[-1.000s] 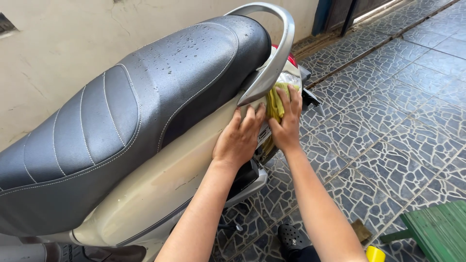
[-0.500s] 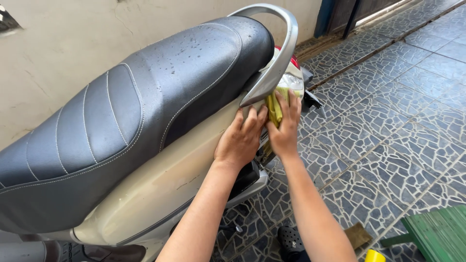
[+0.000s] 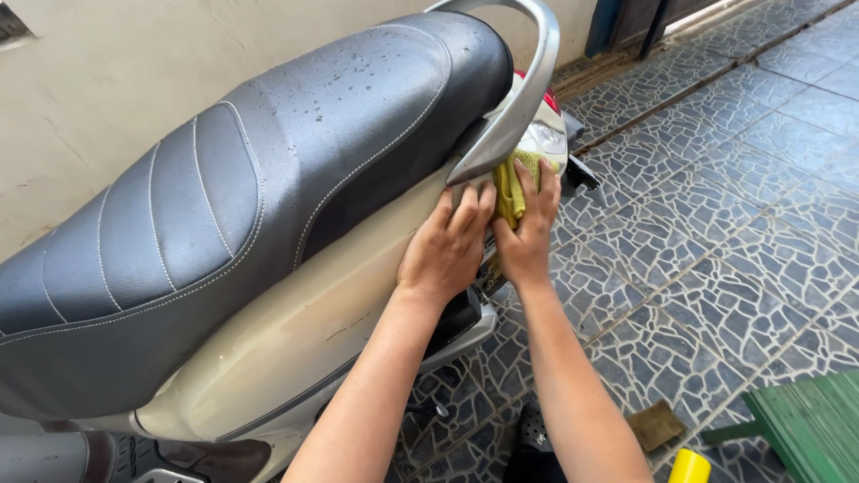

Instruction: The person sits on the floor and wipes the side panel of a scooter using a yellow cloth. They focus on the area below the seat, rubbing the surface repeatedly to clean it.

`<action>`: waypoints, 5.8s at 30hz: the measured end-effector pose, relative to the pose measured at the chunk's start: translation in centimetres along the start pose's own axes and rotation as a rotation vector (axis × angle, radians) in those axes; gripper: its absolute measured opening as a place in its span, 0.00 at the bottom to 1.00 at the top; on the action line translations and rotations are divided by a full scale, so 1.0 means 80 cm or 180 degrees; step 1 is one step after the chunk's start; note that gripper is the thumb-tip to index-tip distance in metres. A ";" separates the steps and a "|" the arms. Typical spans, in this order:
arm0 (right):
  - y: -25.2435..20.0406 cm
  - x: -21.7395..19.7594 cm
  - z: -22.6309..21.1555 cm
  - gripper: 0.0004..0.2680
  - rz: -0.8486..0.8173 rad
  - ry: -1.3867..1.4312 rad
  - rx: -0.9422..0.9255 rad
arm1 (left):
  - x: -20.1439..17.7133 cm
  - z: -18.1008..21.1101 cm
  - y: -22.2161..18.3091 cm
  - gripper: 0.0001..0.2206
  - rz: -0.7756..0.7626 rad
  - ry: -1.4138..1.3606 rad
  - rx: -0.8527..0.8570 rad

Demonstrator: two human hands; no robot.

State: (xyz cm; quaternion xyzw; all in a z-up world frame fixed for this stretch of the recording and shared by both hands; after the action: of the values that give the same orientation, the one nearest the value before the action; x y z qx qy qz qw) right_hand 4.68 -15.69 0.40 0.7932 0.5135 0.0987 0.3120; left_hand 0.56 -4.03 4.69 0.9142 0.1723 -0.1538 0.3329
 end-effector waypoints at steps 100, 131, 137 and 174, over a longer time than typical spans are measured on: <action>-0.040 0.025 -0.071 0.28 0.0610 0.0396 -0.0773 | -0.061 -0.077 -0.035 0.21 0.0018 -0.0430 -0.0341; -0.025 0.017 -0.037 0.28 0.0206 0.0239 -0.0807 | -0.056 -0.076 -0.038 0.23 0.0081 -0.0570 -0.0378; -0.053 0.033 -0.089 0.28 0.0264 -0.0088 -0.1158 | -0.093 -0.100 -0.063 0.24 0.0216 -0.0956 -0.0547; -0.043 0.044 -0.140 0.23 -0.0214 -0.1029 -0.1792 | -0.087 -0.091 -0.146 0.28 0.0474 -0.0572 -0.1940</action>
State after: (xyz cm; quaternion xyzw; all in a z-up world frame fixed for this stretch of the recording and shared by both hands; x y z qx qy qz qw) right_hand -1.68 -7.19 6.57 0.6638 0.4358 0.0993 0.5997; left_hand -9.36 7.71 6.27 0.7654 0.1130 -0.1504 0.6155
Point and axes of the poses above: each hand's wrist, its own y-axis towards the middle knuckle, its own x-axis out of the palm, z = x × y, the point moved 5 cm from there along y, towards the middle knuckle, and after that the axes turned 3 degrees about y, right-handed, at the moved point
